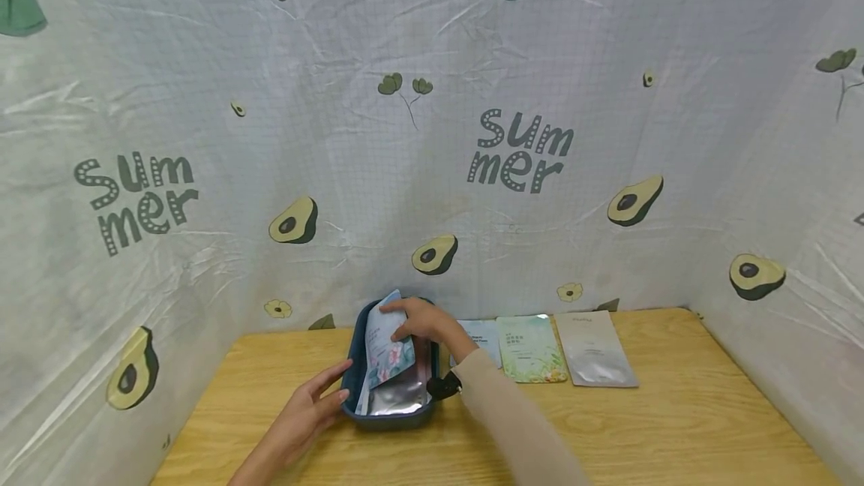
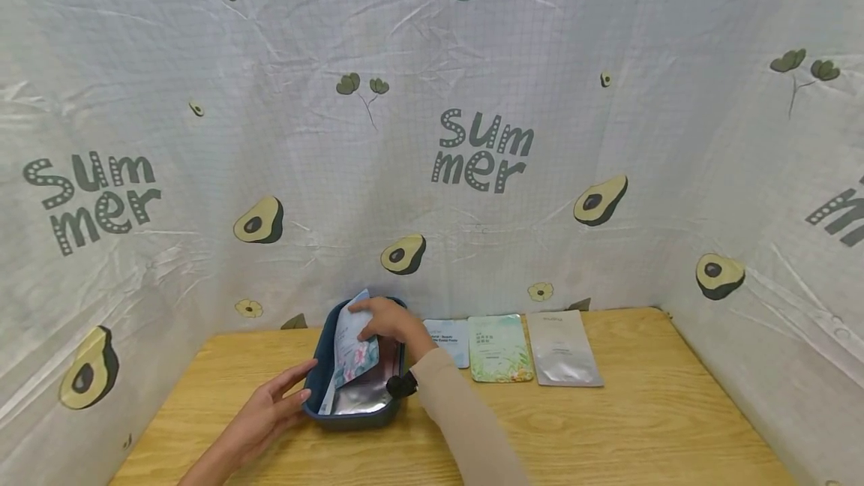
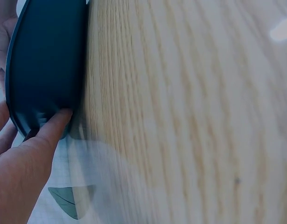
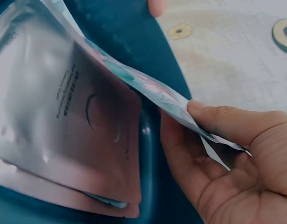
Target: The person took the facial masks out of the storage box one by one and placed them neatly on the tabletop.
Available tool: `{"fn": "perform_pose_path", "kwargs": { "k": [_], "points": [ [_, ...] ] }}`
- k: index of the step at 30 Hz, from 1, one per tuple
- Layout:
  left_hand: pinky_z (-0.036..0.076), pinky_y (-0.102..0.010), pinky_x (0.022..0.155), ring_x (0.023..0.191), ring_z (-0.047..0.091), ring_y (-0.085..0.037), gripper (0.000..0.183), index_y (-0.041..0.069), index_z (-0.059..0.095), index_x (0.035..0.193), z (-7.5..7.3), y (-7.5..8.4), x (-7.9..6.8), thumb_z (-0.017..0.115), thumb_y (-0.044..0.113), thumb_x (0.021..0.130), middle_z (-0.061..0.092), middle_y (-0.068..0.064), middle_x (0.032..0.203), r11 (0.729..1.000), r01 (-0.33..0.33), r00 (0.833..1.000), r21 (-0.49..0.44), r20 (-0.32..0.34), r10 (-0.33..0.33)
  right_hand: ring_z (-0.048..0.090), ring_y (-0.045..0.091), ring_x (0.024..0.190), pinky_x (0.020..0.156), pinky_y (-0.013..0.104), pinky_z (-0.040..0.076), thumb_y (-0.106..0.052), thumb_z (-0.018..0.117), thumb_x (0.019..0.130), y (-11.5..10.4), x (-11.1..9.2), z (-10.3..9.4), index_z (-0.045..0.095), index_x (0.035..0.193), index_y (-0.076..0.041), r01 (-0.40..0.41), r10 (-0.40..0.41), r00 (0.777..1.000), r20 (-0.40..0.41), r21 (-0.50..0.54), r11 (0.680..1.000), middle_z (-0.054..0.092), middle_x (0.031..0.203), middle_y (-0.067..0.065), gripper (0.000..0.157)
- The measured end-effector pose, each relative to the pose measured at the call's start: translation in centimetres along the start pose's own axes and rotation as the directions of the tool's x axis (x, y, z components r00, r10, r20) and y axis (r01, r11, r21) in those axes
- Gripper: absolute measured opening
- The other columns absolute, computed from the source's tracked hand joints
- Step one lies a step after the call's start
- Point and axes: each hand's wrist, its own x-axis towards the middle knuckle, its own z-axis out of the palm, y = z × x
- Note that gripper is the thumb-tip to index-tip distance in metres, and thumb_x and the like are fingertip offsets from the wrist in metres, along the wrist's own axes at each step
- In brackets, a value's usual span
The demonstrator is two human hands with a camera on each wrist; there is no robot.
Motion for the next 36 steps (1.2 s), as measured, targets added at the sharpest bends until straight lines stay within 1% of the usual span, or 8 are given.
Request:
{"fn": "perform_pose_path", "kwargs": {
  "k": [2, 5, 7, 11, 15, 20, 27, 36],
  "points": [
    [0.05, -0.046, 0.105, 0.137, 0.042, -0.034, 0.065, 0.001, 0.024, 0.16, 0.0, 0.0, 0.1, 0.057, 0.009, 0.104, 0.009, -0.027, 0.166, 1.0, -0.006, 1.0, 0.0, 0.002, 0.006, 0.055, 0.019, 0.106, 0.082, 0.032, 0.052, 0.0, 0.078, 0.087, 0.1, -0.4, -0.5, 0.06, 0.144, -0.016, 0.016, -0.016, 1.0, -0.018, 0.024, 1.0, 0.051, 0.148, 0.012, 0.061],
    [0.05, -0.046, 0.105, 0.137, 0.042, -0.034, 0.065, 0.001, 0.025, 0.16, 0.1, 0.1, 0.2, 0.058, 0.009, 0.104, 0.009, -0.026, 0.166, 1.0, -0.011, 1.0, 0.002, -0.003, 0.011, 0.056, 0.02, 0.09, 0.068, 0.031, 0.052, 0.002, 0.075, 0.088, 0.4, -1.2, -1.4, 0.058, 0.145, -0.015, 0.045, -0.042, 0.998, -0.038, 0.083, 0.996, 0.053, 0.141, 0.014, 0.062],
    [0.05, -0.046, 0.105, 0.137, 0.042, -0.035, 0.065, 0.002, 0.026, 0.16, 0.1, 0.2, 0.1, 0.058, 0.009, 0.104, 0.01, -0.026, 0.166, 1.0, 0.001, 1.0, 0.009, -0.022, -0.001, 0.054, 0.019, 0.087, 0.064, 0.029, 0.05, 0.003, 0.074, 0.088, 0.6, -1.7, -1.8, 0.057, 0.146, -0.014, 0.069, -0.064, 0.997, -0.053, 0.106, 0.992, 0.053, 0.139, 0.015, 0.063],
    [0.05, -0.047, 0.104, 0.137, 0.042, -0.039, 0.063, 0.005, 0.032, 0.159, 0.2, 0.2, -0.1, 0.06, 0.008, 0.102, 0.014, -0.027, 0.165, 0.999, 0.04, 0.996, 0.031, -0.077, -0.038, 0.055, 0.023, 0.1, 0.075, 0.028, 0.052, 0.002, 0.073, 0.089, 1.2, -2.9, -2.9, 0.055, 0.148, -0.015, 0.123, -0.114, 0.988, -0.1, 0.097, 0.988, 0.05, 0.146, 0.016, 0.063],
    [0.05, -0.048, 0.105, 0.138, 0.041, -0.041, 0.062, 0.005, 0.032, 0.159, 0.3, 0.1, -0.1, 0.059, 0.008, 0.103, 0.013, -0.027, 0.165, 0.998, 0.046, 0.997, 0.038, -0.069, -0.043, 0.054, 0.027, 0.11, 0.084, 0.034, 0.053, -0.002, 0.073, 0.091, 2.1, -4.3, -4.1, 0.054, 0.149, -0.018, 0.128, -0.115, 0.981, -0.157, 0.077, 0.989, 0.046, 0.152, 0.016, 0.062],
    [0.05, -0.048, 0.105, 0.138, 0.042, -0.039, 0.062, 0.004, 0.031, 0.159, 0.4, -0.1, 0.1, 0.058, 0.009, 0.104, 0.012, -0.027, 0.165, 0.999, 0.038, 0.998, 0.034, -0.045, -0.037, 0.06, 0.026, 0.101, 0.078, 0.032, 0.055, -0.003, 0.072, 0.092, 3.4, -6.5, -5.7, 0.054, 0.149, -0.02, 0.108, -0.085, 0.974, -0.21, 0.104, 0.989, 0.05, 0.148, 0.015, 0.063],
    [0.05, -0.048, 0.105, 0.137, 0.042, -0.039, 0.061, 0.005, 0.031, 0.159, 0.2, 0.1, -0.1, 0.057, 0.007, 0.104, 0.013, -0.027, 0.165, 0.999, 0.039, 0.998, 0.034, -0.057, -0.037, 0.061, 0.021, 0.095, 0.076, 0.031, 0.053, -0.003, 0.071, 0.093, 4.7, -8.9, -7.4, 0.05, 0.152, -0.016, 0.138, -0.108, 0.963, -0.248, 0.107, 0.985, 0.055, 0.142, 0.017, 0.063],
    [0.049, -0.048, 0.105, 0.137, 0.041, -0.04, 0.061, 0.005, 0.032, 0.159, 0.3, 0.1, 0.0, 0.057, 0.006, 0.104, 0.014, -0.027, 0.165, 0.998, 0.052, 0.997, 0.041, -0.064, -0.049, 0.062, 0.02, 0.097, 0.075, 0.029, 0.054, -0.003, 0.069, 0.096, 5.5, -11.1, -8.7, 0.045, 0.155, -0.019, 0.136, -0.097, 0.959, -0.266, 0.132, 0.982, 0.048, 0.151, 0.015, 0.065]
  ]
}}
